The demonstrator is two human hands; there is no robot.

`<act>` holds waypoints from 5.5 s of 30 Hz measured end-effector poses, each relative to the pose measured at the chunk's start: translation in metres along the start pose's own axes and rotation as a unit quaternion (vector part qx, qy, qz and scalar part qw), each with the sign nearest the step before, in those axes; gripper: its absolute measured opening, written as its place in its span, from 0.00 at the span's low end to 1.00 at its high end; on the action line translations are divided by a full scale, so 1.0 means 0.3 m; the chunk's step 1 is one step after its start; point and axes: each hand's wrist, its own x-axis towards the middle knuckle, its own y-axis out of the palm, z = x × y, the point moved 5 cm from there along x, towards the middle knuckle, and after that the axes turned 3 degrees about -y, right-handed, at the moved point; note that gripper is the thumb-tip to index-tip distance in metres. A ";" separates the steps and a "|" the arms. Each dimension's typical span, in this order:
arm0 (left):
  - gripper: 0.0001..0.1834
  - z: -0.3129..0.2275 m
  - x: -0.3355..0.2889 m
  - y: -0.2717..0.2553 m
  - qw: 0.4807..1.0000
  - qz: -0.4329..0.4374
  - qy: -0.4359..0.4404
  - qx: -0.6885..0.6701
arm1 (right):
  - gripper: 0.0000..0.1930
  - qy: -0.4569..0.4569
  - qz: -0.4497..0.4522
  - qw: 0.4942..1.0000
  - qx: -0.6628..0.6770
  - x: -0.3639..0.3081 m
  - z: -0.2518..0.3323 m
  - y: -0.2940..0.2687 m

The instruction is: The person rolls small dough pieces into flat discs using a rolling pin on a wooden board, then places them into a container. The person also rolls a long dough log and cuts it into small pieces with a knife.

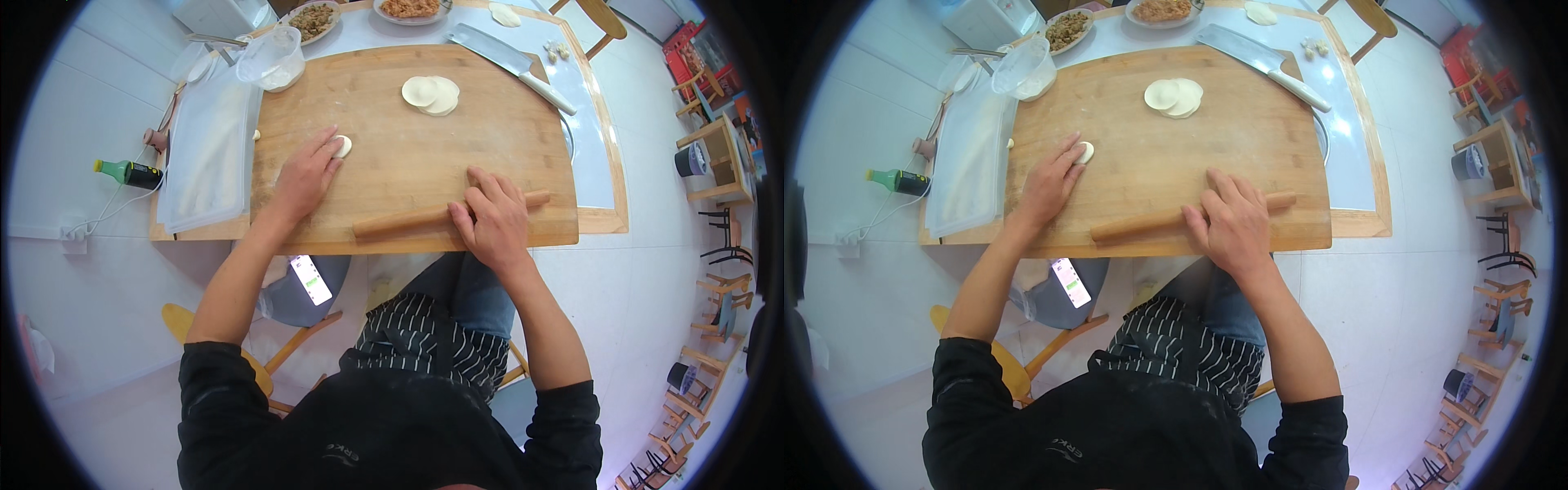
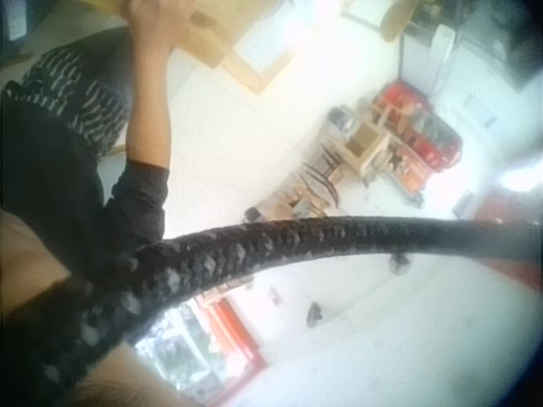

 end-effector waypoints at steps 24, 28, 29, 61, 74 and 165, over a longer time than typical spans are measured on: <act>0.16 -0.196 0.330 0.136 0.856 0.251 -0.242 -0.382 | 0.15 0.018 0.016 0.999 -0.026 -0.032 -0.052 -0.040; 0.15 -0.274 0.312 0.189 0.806 0.328 -0.196 -0.453 | 0.16 0.018 0.033 0.998 -0.048 -0.018 -0.075 -0.045; 0.13 -0.293 0.319 0.195 0.882 0.287 -0.128 -0.351 | 0.17 0.021 0.046 0.997 -0.050 -0.015 -0.083 -0.042; 0.09 -0.388 0.333 0.185 0.947 0.204 -0.068 -0.240 | 0.21 0.059 0.135 0.984 -0.105 -0.058 -0.039 -0.060; 0.11 -0.360 0.379 0.176 0.919 0.275 -0.113 -0.258 | 0.23 0.182 0.133 0.967 -0.119 0.297 -0.262 0.178; 0.09 -0.322 0.388 0.180 0.921 0.319 -0.049 -0.217 | 0.22 0.080 0.123 0.983 -0.109 0.199 -0.157 0.114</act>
